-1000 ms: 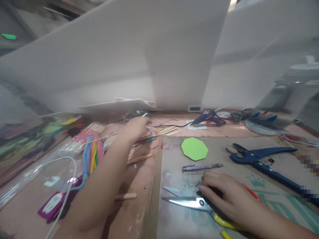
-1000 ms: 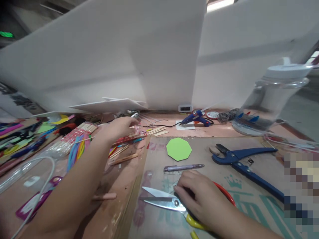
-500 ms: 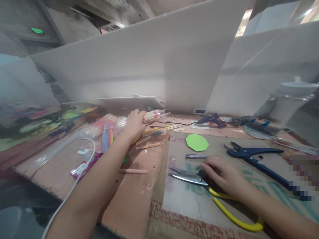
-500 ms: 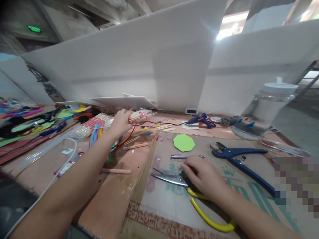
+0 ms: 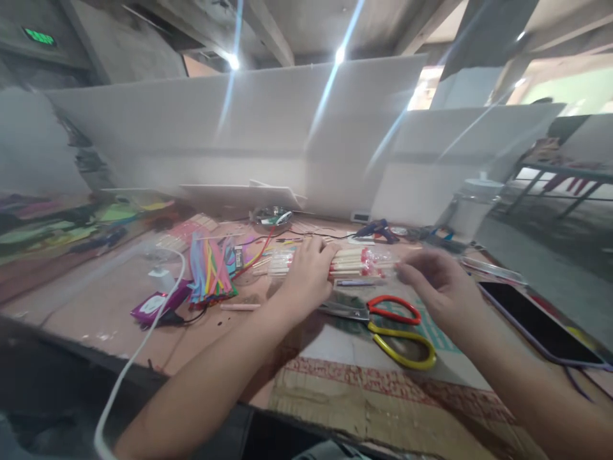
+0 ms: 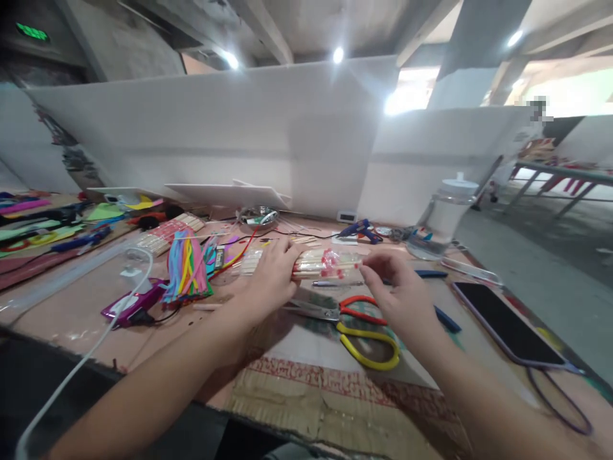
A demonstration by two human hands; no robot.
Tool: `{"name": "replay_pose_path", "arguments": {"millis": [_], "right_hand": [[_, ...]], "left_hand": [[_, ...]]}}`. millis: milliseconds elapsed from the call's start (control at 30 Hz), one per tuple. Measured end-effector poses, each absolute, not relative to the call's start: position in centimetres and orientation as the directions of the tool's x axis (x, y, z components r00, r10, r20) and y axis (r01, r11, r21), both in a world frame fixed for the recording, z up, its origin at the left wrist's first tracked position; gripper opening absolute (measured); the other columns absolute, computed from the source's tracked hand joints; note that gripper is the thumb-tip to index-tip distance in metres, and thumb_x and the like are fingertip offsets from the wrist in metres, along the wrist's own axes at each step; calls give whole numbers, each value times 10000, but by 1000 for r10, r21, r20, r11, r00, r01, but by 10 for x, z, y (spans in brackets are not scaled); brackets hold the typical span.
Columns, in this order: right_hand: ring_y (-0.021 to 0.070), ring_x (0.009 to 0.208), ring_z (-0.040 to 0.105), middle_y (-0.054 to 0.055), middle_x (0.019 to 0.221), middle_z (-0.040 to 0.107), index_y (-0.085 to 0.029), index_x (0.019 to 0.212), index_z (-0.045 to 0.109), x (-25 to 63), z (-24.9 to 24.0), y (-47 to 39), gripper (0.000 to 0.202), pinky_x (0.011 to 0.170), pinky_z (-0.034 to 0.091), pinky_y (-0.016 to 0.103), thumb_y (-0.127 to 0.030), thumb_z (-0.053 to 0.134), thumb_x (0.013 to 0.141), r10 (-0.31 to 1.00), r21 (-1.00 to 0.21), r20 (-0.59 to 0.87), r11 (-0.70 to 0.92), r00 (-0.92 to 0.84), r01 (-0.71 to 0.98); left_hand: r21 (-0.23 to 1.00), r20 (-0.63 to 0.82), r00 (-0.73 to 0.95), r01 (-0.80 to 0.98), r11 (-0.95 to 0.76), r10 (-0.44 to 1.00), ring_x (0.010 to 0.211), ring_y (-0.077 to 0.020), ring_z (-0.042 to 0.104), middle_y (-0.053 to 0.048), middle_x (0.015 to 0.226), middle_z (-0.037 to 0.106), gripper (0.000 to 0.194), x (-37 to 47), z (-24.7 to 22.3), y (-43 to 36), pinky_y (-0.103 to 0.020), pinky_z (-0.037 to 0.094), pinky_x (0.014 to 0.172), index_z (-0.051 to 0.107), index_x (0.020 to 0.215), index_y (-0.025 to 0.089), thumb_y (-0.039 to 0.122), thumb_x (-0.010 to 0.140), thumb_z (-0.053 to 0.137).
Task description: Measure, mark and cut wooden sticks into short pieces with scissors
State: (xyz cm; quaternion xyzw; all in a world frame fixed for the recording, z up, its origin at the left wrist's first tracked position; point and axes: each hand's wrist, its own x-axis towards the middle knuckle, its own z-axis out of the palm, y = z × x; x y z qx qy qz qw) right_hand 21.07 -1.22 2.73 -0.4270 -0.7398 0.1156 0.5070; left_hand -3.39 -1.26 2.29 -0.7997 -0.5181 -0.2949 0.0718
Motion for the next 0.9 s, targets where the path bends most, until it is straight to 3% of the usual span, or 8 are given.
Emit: {"name": "replay_pose_path", "arguments": {"millis": [233,333,533,700,900], "right_hand": [[200,815,649,50,857,667,-217,784,703,207,10,-27,182,691,519,307,-277,617,933,698,-508,667,682,-261,527],[186,809,637,44,878,641,-212,877,722,205,-3,-28,108,710,528,304,-231,631,931,704,-484,647,677,-294,555],[212,902,627,63,966,606,-221,1025,747,207,-17,-30,144,798,547,343,-229,643,924,588,-306,740,727,-327,615],[207,924,632,65,996,624,-231,1010,735,210,-14,-30,176,824,537,353,-169,582,950,587,-298,749,714,-309,633],[223,944,627,66,967,637,-231,907,688,207,-4,-34,113,863,512,383,-216,587,957,563,-336,801,703,-202,627]], "left_hand": [[157,502,373,848,-506,780,1100,-294,469,-117,1153,533,596,-39,0,-12,-453,439,968,609,1228,198,8,671,517],[151,506,393,836,-527,768,1100,-300,463,-113,1120,533,564,-39,-9,-8,-453,442,960,622,1201,197,15,676,527],[198,482,392,822,-533,784,1117,-299,470,-114,1136,537,531,-34,-15,-8,-458,438,995,622,1225,190,44,718,557],[205,463,390,826,-525,796,1126,-306,470,-118,1139,538,579,-32,-10,-11,-464,439,999,621,1246,184,31,691,560],[223,462,376,827,-516,803,1120,-302,485,-115,1154,544,580,-32,-6,-12,-461,440,1003,614,1251,185,36,693,564]]}}
